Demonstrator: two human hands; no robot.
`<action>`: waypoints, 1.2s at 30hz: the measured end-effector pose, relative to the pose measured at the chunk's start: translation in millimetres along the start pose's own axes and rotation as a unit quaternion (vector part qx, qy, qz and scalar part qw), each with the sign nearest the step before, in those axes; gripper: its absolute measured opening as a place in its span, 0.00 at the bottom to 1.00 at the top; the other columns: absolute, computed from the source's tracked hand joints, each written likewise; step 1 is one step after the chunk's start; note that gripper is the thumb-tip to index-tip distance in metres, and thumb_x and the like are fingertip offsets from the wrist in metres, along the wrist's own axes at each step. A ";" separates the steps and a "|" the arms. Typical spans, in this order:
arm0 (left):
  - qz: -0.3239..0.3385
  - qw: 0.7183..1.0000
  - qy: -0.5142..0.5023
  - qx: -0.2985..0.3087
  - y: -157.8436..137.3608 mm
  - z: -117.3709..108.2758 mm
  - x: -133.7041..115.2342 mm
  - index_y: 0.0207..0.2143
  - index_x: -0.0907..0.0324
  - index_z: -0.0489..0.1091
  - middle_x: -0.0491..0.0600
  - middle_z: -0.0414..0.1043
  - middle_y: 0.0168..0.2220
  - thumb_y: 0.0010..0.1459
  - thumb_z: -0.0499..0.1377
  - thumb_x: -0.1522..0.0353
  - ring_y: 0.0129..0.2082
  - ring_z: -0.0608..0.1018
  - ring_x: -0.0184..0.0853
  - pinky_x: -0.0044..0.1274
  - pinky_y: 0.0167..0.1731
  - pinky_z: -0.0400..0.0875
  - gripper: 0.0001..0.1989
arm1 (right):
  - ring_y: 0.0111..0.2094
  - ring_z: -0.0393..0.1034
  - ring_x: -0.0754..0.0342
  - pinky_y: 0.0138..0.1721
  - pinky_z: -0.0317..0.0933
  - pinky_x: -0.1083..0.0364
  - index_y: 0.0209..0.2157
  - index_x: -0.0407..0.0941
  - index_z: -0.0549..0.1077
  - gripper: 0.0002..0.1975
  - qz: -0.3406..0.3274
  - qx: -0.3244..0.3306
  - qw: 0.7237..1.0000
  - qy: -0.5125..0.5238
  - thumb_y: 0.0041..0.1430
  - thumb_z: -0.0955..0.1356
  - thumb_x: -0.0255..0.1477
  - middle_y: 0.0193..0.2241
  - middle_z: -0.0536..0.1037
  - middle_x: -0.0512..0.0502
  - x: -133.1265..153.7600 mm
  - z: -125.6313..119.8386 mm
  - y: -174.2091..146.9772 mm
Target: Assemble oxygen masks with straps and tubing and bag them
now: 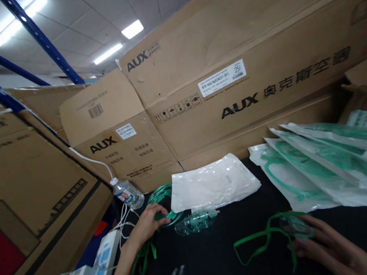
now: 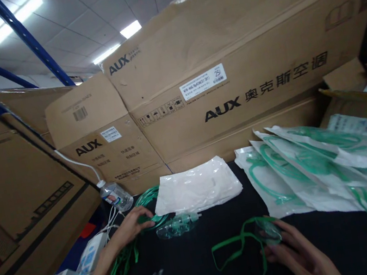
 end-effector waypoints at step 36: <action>-0.083 0.958 -0.076 -0.262 15.8 -59.5 27.9 0.31 0.59 0.71 0.46 0.74 0.28 0.68 0.49 0.46 0.32 0.77 0.35 0.32 0.42 0.71 0.28 | 0.35 0.84 0.40 0.37 0.80 0.54 0.50 0.47 0.76 0.35 -0.034 0.016 0.999 -0.033 0.44 0.80 0.49 0.40 0.87 0.41 5.9 3.6 -5.1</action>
Point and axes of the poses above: each hand's wrist, its own y-axis towards the middle knuckle, its own z-axis out of the palm, x = y × z, the point moved 3 cm from there along y, towards the middle knuckle
